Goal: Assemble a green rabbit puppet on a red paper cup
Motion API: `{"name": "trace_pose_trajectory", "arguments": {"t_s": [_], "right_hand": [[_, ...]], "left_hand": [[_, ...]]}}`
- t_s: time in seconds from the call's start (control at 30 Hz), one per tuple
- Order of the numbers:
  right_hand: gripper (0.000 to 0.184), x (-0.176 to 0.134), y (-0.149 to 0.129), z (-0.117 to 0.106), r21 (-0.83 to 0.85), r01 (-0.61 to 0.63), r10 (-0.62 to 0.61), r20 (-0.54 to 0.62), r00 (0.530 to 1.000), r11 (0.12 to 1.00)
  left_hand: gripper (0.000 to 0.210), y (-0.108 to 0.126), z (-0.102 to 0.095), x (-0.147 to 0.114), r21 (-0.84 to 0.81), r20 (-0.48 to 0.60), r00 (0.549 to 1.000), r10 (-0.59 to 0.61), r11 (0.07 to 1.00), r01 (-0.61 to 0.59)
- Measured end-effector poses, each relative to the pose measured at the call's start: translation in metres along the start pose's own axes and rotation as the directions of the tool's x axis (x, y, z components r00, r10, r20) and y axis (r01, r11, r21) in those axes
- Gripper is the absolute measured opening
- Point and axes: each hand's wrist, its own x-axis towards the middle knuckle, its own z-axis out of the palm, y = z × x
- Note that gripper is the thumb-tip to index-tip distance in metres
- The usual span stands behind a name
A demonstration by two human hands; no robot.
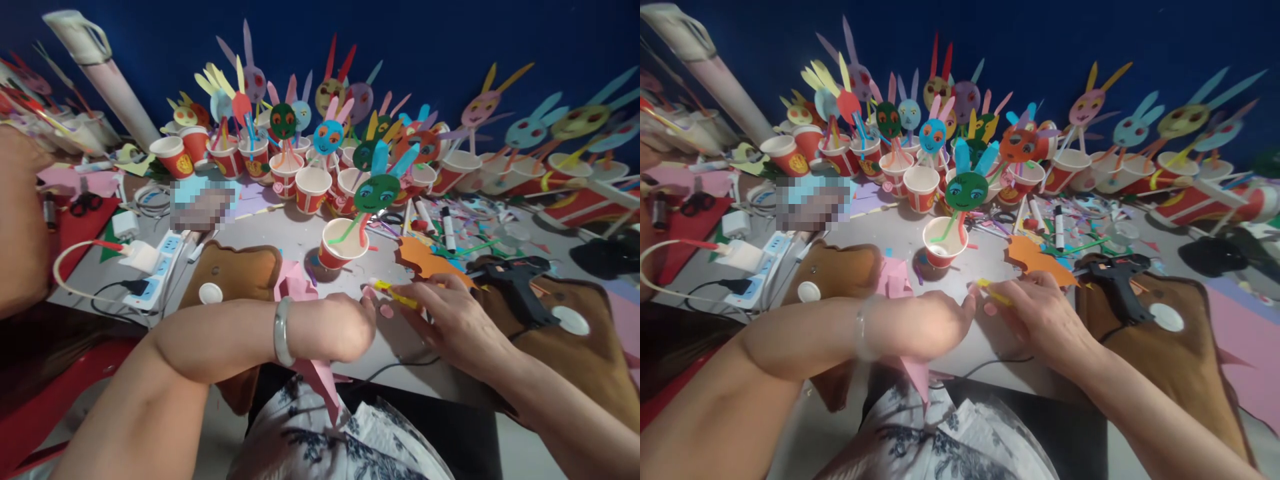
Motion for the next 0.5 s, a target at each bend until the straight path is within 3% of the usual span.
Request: {"name": "trace_pose_trajectory", "arguments": {"t_s": [0.1,0.23,0.33,0.5], "right_hand": [[0.008,0.002,0.0,0.0,0.036,0.011,-0.012,0.038,0.999,0.999],[0.01,0.005,-0.003,-0.004,-0.029,-0.036,0.036,-0.013,0.999,0.999],[0.007,0.005,-0.005,-0.005,0.008,-0.029,0.029,0.025,0.999,1.0],[0.008,0.004,-0.007,-0.006,-0.035,-0.055,0.055,-0.029,0.998,0.998]], "left_hand": [[0.062,0.0,0.004,0.003,-0.086,0.081,0.994,0.076,0.994,-0.069],[0.076,0.003,0.018,0.009,-0.186,0.027,1.0,-0.005,0.983,0.009],[0.082,0.006,0.022,0.009,-0.174,0.086,0.994,-0.071,0.981,0.085],[0.072,0.005,0.013,0.001,-0.115,0.04,0.999,-0.028,0.993,0.032]]}}
